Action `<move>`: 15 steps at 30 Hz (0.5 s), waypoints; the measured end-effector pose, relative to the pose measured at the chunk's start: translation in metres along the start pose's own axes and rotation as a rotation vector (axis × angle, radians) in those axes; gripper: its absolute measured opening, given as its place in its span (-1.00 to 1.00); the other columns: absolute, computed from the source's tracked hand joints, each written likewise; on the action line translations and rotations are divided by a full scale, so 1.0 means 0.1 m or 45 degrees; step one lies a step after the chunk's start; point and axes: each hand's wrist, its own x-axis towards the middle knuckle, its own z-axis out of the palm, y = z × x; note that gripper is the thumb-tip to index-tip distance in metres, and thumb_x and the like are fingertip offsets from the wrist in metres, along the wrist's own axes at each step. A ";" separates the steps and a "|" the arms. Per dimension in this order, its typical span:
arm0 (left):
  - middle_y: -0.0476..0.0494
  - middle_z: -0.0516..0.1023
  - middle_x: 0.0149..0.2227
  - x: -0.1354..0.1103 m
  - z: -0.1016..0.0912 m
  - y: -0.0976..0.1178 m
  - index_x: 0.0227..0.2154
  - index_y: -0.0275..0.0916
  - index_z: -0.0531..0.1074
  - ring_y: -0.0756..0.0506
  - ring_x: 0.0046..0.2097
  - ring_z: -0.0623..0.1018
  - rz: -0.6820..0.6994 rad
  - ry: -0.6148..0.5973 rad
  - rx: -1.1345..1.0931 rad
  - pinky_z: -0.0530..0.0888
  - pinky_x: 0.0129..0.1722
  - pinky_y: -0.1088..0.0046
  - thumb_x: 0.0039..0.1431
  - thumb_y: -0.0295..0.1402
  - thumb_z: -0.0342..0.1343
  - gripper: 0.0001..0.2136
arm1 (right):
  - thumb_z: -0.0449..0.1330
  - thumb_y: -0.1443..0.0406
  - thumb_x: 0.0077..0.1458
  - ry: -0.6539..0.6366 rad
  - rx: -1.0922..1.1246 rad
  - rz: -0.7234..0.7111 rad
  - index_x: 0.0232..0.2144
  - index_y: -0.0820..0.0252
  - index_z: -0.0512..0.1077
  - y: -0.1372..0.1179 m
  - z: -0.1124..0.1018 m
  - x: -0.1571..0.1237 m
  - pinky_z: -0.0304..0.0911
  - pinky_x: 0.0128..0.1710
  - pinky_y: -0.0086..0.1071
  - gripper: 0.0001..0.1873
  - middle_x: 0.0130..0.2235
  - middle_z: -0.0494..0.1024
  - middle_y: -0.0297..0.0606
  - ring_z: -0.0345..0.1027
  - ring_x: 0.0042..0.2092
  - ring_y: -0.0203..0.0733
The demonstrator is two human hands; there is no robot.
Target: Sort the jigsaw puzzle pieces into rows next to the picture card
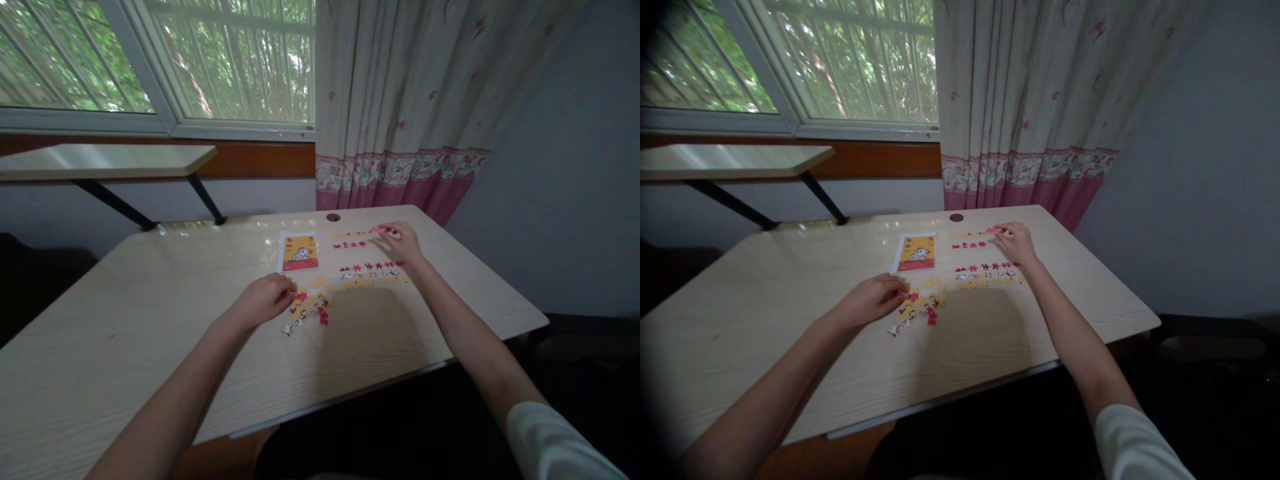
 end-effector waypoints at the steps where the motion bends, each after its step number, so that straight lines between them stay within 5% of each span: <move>1: -0.17 0.47 -0.36 0.00 0.00 0.00 -0.36 -0.26 0.43 -0.09 -0.28 0.45 -0.002 0.002 -0.002 0.36 -0.27 0.43 0.18 -0.29 -0.11 -0.76 | 0.16 0.19 0.03 -0.065 -0.013 0.065 -0.32 0.19 0.50 0.10 0.03 0.00 0.20 -0.25 -0.31 -0.78 -0.35 0.53 -0.22 0.32 -0.32 -0.20; 8: -0.18 0.49 -0.32 -0.01 0.01 -0.04 -0.31 -0.26 0.45 -0.09 -0.24 0.45 0.009 0.016 -0.013 0.36 -0.22 0.41 0.20 -0.29 -0.14 -0.74 | 0.17 0.13 -0.01 -0.447 -0.166 0.341 -0.30 0.15 0.52 0.38 0.23 -0.08 0.22 -0.23 -0.33 -0.72 -0.26 0.54 -0.19 0.35 -0.25 -0.18; 15: -0.18 0.49 -0.35 0.00 0.01 -0.03 -0.33 -0.27 0.45 -0.09 -0.26 0.45 -0.004 0.014 0.009 0.36 -0.25 0.42 0.20 -0.30 -0.14 -0.74 | 0.13 0.15 0.01 -0.530 -0.326 0.435 -0.26 0.09 0.52 0.35 0.27 -0.06 0.22 -0.26 -0.31 -0.72 -0.28 0.54 -0.21 0.36 -0.24 -0.14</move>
